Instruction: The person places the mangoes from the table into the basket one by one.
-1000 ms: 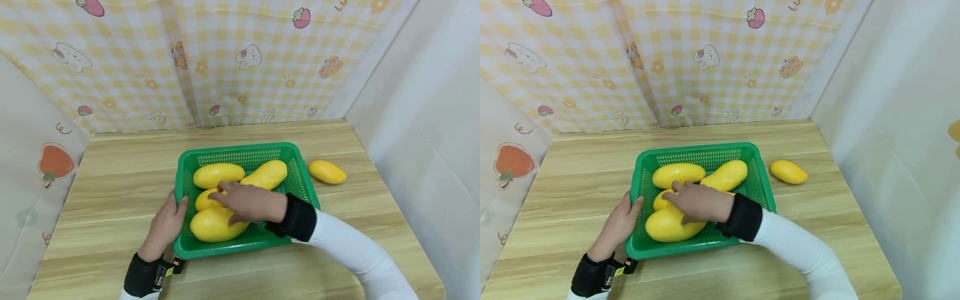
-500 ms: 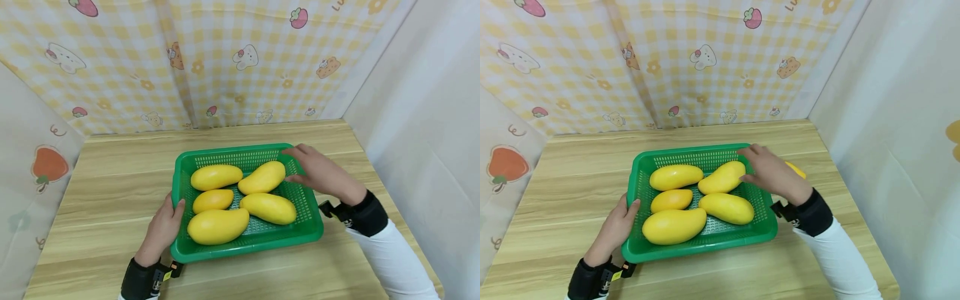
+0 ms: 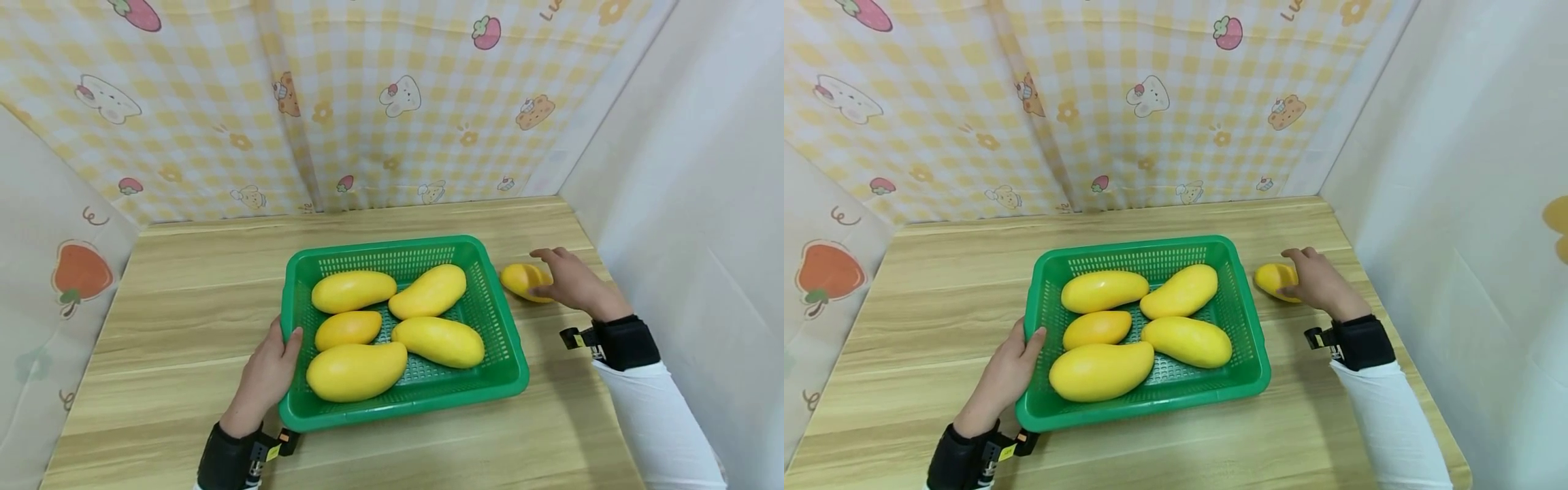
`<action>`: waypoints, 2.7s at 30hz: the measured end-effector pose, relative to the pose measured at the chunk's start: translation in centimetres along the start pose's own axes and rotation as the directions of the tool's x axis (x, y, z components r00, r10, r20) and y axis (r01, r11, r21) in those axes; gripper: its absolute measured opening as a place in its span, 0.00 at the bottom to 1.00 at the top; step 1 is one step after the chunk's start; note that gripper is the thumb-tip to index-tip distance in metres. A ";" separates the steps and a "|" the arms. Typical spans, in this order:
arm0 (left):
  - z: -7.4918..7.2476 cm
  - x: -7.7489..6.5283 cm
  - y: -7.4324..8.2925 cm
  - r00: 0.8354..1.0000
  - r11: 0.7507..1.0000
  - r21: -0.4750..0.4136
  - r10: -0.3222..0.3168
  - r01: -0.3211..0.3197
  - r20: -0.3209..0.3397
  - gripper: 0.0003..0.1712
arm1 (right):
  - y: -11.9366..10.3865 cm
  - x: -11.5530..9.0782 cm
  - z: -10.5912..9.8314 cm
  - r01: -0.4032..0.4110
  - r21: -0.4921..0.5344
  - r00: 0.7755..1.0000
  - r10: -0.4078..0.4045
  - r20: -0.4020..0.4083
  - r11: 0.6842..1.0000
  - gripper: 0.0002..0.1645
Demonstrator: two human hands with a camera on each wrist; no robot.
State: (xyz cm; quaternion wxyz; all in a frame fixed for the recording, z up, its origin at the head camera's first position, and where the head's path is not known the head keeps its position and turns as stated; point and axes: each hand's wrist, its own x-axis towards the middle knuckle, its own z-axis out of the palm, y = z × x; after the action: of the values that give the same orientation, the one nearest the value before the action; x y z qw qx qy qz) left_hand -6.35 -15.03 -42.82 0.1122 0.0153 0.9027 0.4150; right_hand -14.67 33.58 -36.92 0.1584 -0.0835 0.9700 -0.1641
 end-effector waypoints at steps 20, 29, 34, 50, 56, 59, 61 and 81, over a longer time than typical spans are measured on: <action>0.6 0.6 0.5 0.999 1.000 -0.017 -0.003 0.003 0.043 0.35 | 3.8 0.9 3.4 -0.050 0.033 0.995 0.053 -0.086 0.998 0.36; 0.1 0.1 0.2 1.000 0.999 -0.044 -0.016 0.017 0.022 0.34 | 3.5 1.8 4.5 -0.077 0.071 0.992 0.084 -0.099 0.994 0.43; 0.2 0.2 0.3 0.999 0.999 -0.047 -0.021 0.022 0.028 0.33 | 3.6 1.0 4.5 -0.078 0.071 0.990 0.085 -0.114 0.994 0.42; 0.0 0.1 0.5 0.999 0.999 -0.022 -0.040 0.041 0.015 0.33 | -1.3 -3.1 -0.6 0.110 0.041 0.966 -0.098 -0.240 0.993 0.38; 0.0 0.0 0.3 0.999 0.999 -0.026 -0.043 0.044 0.012 0.32 | -3.4 -3.8 -1.2 0.173 0.004 0.955 -0.167 -0.245 0.985 0.37; 0.1 0.0 0.3 0.999 0.999 -0.029 -0.044 0.045 0.011 0.32 | -4.2 -4.0 -1.4 0.179 -0.003 0.954 -0.174 -0.244 0.984 0.37; 0.1 0.0 0.2 0.999 0.999 -0.033 -0.043 0.043 0.010 0.33 | -4.5 -4.1 -1.5 0.183 -0.003 0.953 -0.178 -0.244 0.983 0.37; 0.2 0.0 0.0 0.999 0.998 -0.050 -0.036 0.036 0.011 0.34 | -5.7 -4.6 -1.0 0.182 0.032 0.967 -0.173 -0.185 0.983 0.44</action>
State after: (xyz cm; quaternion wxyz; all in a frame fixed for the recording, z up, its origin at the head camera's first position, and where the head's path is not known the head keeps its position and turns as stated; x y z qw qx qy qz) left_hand -6.30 -14.89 -42.91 0.1248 -0.0017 0.8915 0.4355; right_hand -10.05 29.49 -32.79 0.0561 -0.1509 0.9647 -0.2082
